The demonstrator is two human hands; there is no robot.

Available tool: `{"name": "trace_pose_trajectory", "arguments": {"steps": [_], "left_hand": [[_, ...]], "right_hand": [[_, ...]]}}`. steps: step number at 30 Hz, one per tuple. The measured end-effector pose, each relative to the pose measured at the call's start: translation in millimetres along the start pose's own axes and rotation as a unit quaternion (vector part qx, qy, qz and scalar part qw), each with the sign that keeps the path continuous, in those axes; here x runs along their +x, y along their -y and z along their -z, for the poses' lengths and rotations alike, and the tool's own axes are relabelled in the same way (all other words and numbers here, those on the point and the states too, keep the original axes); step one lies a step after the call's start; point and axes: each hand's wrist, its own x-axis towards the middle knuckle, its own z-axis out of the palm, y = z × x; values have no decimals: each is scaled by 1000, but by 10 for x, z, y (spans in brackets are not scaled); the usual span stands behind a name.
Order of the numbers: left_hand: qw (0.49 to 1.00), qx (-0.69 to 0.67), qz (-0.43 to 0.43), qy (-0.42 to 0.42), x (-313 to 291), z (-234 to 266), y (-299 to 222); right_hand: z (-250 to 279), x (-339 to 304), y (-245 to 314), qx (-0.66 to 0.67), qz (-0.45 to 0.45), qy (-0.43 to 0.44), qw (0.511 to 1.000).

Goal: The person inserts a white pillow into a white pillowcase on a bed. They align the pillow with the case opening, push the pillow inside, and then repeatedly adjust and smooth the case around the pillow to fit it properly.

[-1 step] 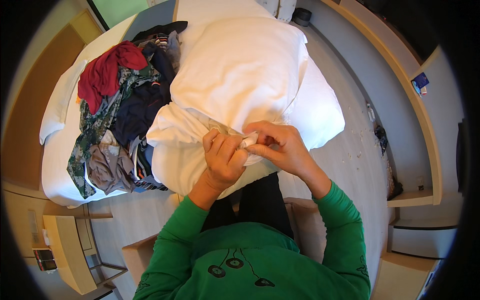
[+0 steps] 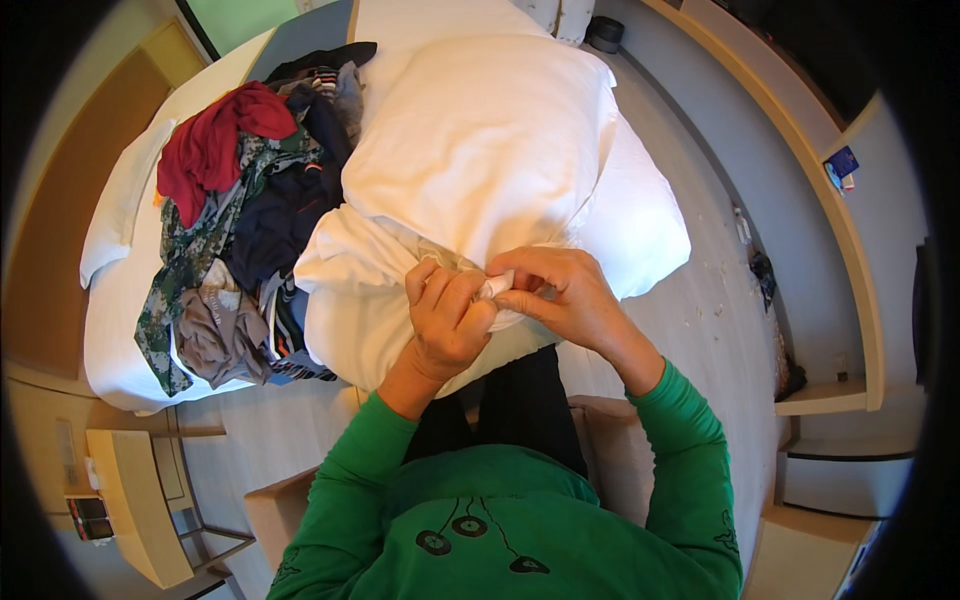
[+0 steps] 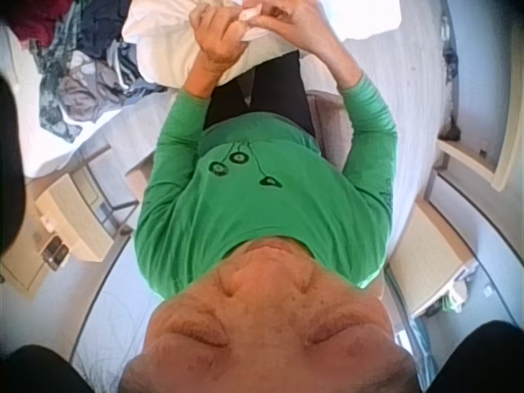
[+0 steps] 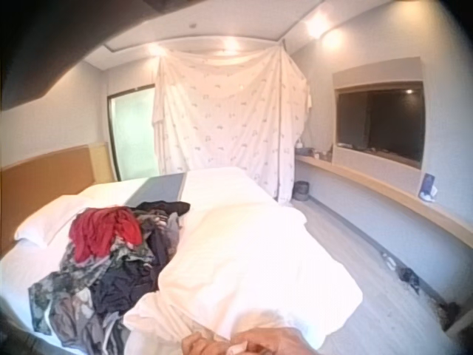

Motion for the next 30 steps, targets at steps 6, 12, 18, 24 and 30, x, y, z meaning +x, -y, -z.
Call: {"name": "trace_pose_trajectory", "arguments": {"steps": [6, 12, 18, 24, 30], "left_hand": [[1000, -3, -28, -7, -40, 44, 37], [999, -38, -21, 3, -56, 30, 26], [988, -116, 65, 79, 99, 138, -21], [970, -88, 164, 157, 202, 415, -237], [973, 33, 142, 180, 120, 443, -167]], "right_hand": [[66, 113, 86, -96, 195, -10, 976], [-38, 120, -59, -128, 189, 44, 973], [-63, 139, -213, 65, 31, 78, 994], [-7, 120, -109, 59, -9, 46, 997], [88, 117, -16, -28, 40, 132, 990]]}}
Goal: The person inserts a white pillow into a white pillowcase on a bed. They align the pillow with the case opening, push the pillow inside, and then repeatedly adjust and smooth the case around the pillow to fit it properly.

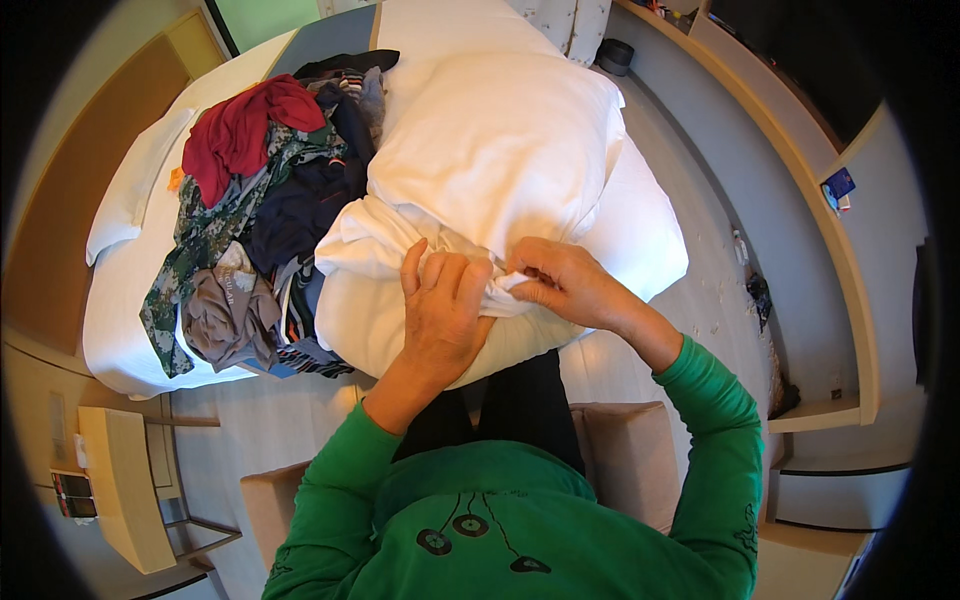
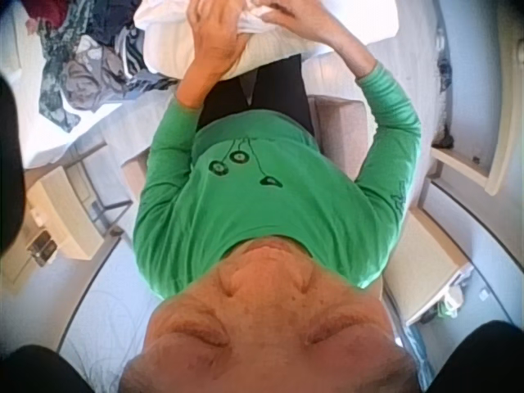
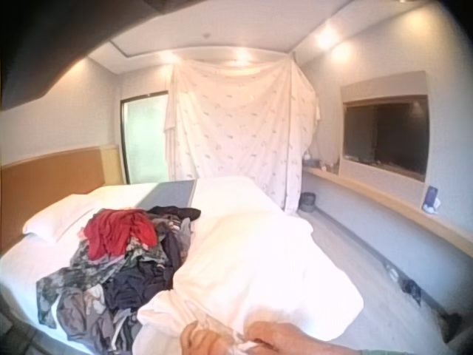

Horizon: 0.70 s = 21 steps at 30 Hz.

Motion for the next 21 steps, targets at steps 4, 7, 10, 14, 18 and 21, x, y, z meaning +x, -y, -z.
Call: {"name": "trace_pose_trajectory", "arguments": {"steps": [4, 7, 10, 14, 18, 21], "left_hand": [[999, 31, 3, -16, -19, -19, 17], [998, 45, 17, -37, 34, 54, 45], [998, 42, 19, -35, 139, 168, 99], [998, 7, -2, -61, 216, 261, 6], [998, 6, -23, -65, 273, 263, -188], [999, 3, -17, -50, 409, 222, -237]], "right_hand": [[-115, -44, 12, -92, 51, -64, 992], [-200, -37, 25, -145, 80, -146, 975], [-193, 109, 44, -178, 114, -226, 951], [-111, 508, 84, -147, 113, -318, 930], [61, 1016, 121, -158, 80, -334, 926], [132, 1366, 186, -180, 84, -323, 925]]}}
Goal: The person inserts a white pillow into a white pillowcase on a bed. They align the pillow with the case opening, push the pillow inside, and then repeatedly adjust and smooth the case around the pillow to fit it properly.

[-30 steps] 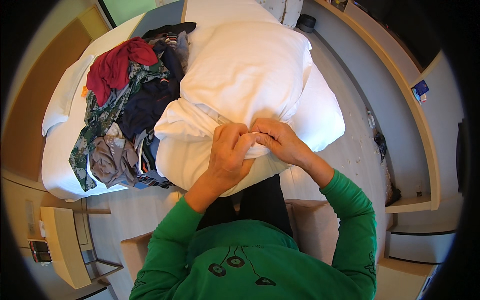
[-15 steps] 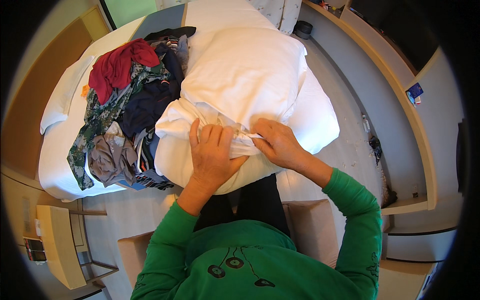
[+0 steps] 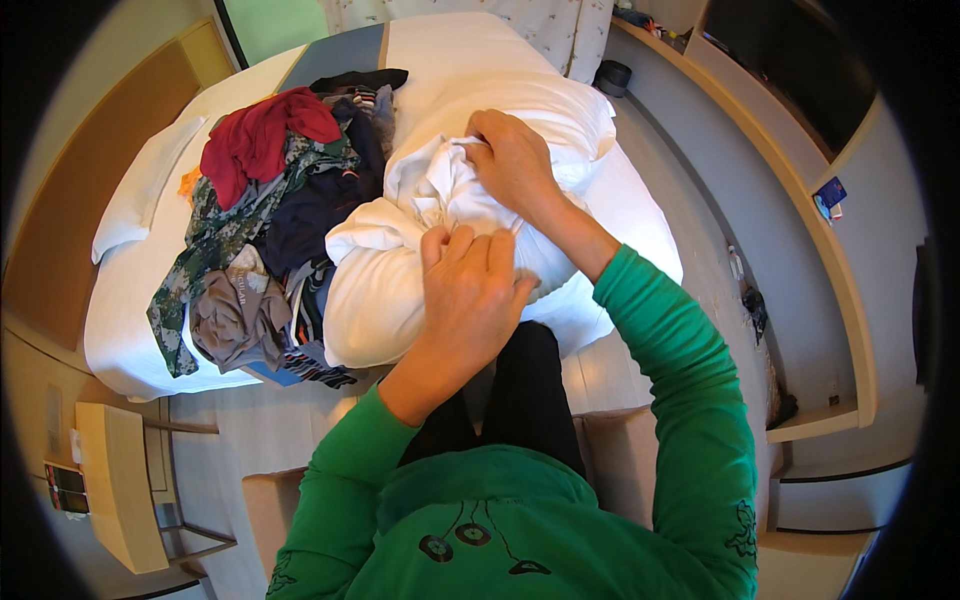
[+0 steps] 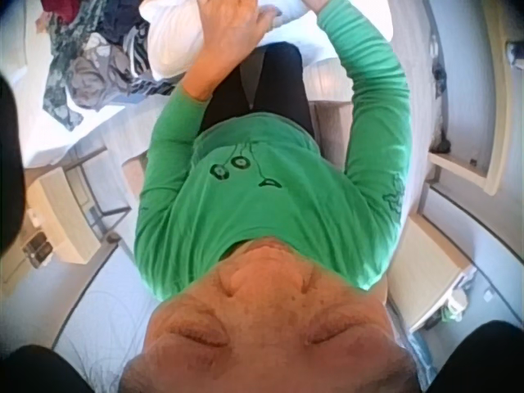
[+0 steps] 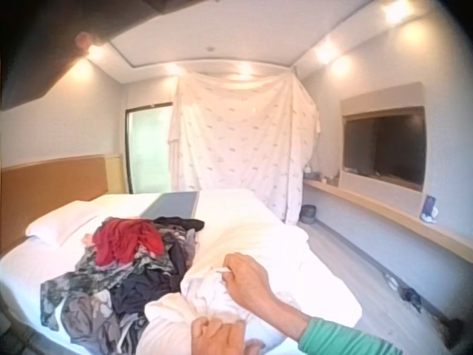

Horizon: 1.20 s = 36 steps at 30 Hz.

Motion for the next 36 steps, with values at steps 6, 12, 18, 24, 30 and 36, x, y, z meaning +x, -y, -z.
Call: {"name": "trace_pose_trajectory", "arguments": {"steps": [6, 12, 18, 24, 30, 36], "left_hand": [[998, -26, 46, 17, 327, -287, -14], [997, -56, 20, 50, 94, -310, -97], [997, -17, -55, 44, -192, -68, 391], [988, 74, -124, 64, -155, 395, 745], [984, -40, -161, 65, 9, 514, 1172], [983, -145, -95, 60, 232, 651, 1486]], "right_hand": [[-136, 414, 55, 30, 13, 51, 998], [-313, 484, -138, -43, 11, 22, 999], [108, 326, -413, 138, -155, -30, 978], [443, -359, -16, 320, -233, -68, 916], [376, -371, 218, 404, -302, -114, 855], [154, 239, 116, 297, -183, -204, 915]]}}
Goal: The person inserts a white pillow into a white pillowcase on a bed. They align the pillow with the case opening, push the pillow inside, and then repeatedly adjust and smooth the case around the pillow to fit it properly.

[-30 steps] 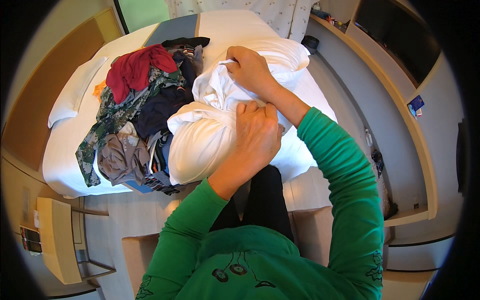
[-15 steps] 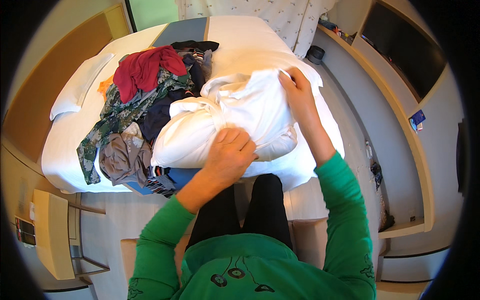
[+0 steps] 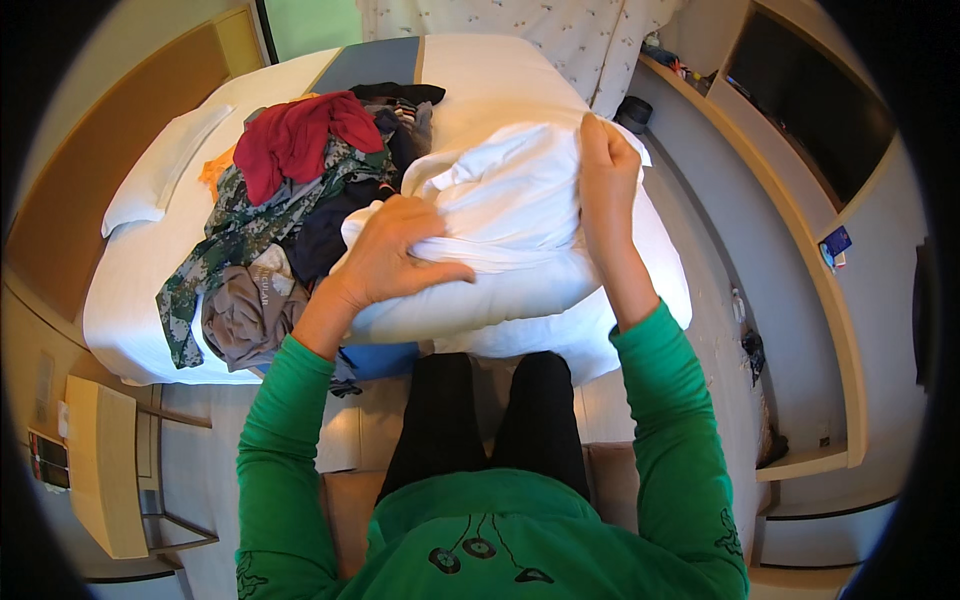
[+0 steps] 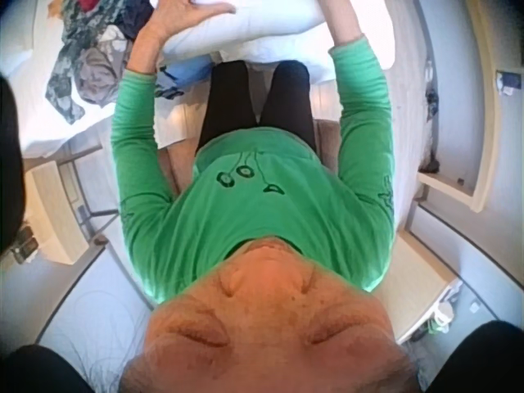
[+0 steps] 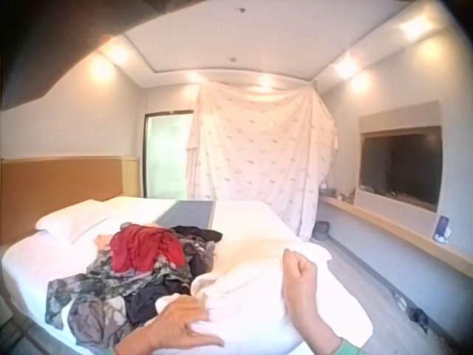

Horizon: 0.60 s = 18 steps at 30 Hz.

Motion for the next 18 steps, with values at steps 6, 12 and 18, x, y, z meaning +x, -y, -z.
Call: {"name": "trace_pose_trajectory", "arguments": {"steps": [6, 12, 18], "left_hand": [[996, 75, -45, -11, -93, -241, -311], [992, 112, -65, -6, -69, -404, -378], [988, 153, -8, 20, -415, -579, -405]], "right_hand": [[-531, 626, -293, -291, 122, -27, 949], [-710, 978, -593, -446, 99, -13, 889], [-513, 1049, -953, -432, 53, 48, 899]]}}
